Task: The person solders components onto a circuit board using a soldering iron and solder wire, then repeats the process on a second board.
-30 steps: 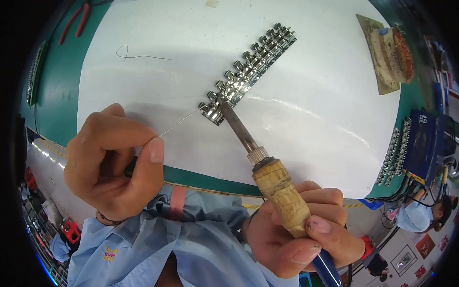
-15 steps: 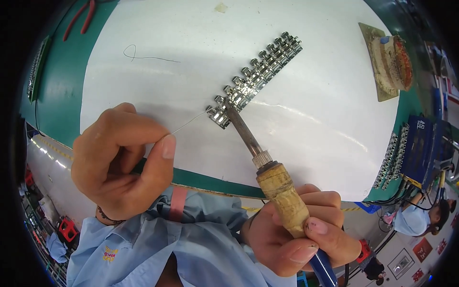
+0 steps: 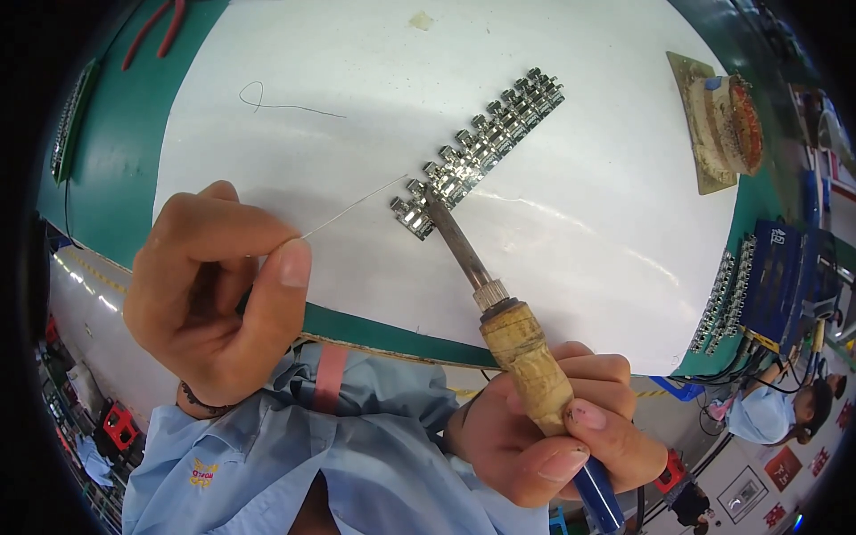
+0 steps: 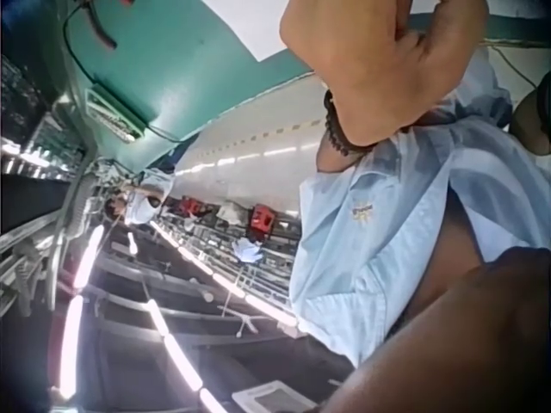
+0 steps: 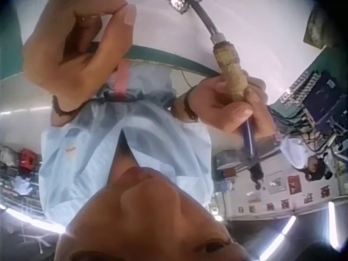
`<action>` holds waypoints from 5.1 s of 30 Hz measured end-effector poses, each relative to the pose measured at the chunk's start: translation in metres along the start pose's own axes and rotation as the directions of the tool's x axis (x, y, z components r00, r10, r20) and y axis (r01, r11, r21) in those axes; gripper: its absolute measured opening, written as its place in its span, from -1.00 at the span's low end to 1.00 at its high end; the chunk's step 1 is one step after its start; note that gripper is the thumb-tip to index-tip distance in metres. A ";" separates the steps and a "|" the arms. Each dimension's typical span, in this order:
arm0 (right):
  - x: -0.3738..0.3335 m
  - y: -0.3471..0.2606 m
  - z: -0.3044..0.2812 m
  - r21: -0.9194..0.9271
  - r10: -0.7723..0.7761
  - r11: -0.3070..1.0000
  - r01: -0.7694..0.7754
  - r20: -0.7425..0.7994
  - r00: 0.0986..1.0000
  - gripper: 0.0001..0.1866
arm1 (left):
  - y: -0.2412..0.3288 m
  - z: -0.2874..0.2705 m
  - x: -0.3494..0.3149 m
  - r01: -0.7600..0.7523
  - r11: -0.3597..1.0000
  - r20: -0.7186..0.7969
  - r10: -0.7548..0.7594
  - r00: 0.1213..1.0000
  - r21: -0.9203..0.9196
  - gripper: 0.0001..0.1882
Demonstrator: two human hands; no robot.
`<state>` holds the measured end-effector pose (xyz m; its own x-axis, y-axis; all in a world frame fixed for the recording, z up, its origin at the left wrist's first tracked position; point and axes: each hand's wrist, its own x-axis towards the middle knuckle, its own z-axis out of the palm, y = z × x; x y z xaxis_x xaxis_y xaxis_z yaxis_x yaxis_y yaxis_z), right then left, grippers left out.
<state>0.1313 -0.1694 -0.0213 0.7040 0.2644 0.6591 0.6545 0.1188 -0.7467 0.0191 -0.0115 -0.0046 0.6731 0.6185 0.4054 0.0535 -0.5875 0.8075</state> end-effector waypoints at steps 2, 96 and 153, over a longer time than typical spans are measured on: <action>0.000 0.000 0.000 -0.006 -0.002 1.000 0.002 0.005 1.000 -0.74 | -0.001 0.000 -0.001 -0.013 1.000 -0.004 0.013 1.000 0.014 -0.88; -0.002 -0.001 -0.002 -0.025 0.012 1.000 -0.012 0.004 1.000 -0.75 | -0.003 0.005 0.002 0.121 0.988 0.185 -0.101 0.978 -0.101 -0.94; -0.002 0.002 -0.009 0.066 0.044 0.997 -0.040 -0.050 0.998 -0.73 | -0.002 0.001 0.000 -0.031 0.999 0.037 0.030 0.999 0.030 -0.88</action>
<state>0.1335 -0.1785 -0.0238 0.7448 0.2211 0.6297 0.6059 0.1714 -0.7768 0.0197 -0.0105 -0.0069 0.7015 0.5805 0.4133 0.0542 -0.6218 0.7813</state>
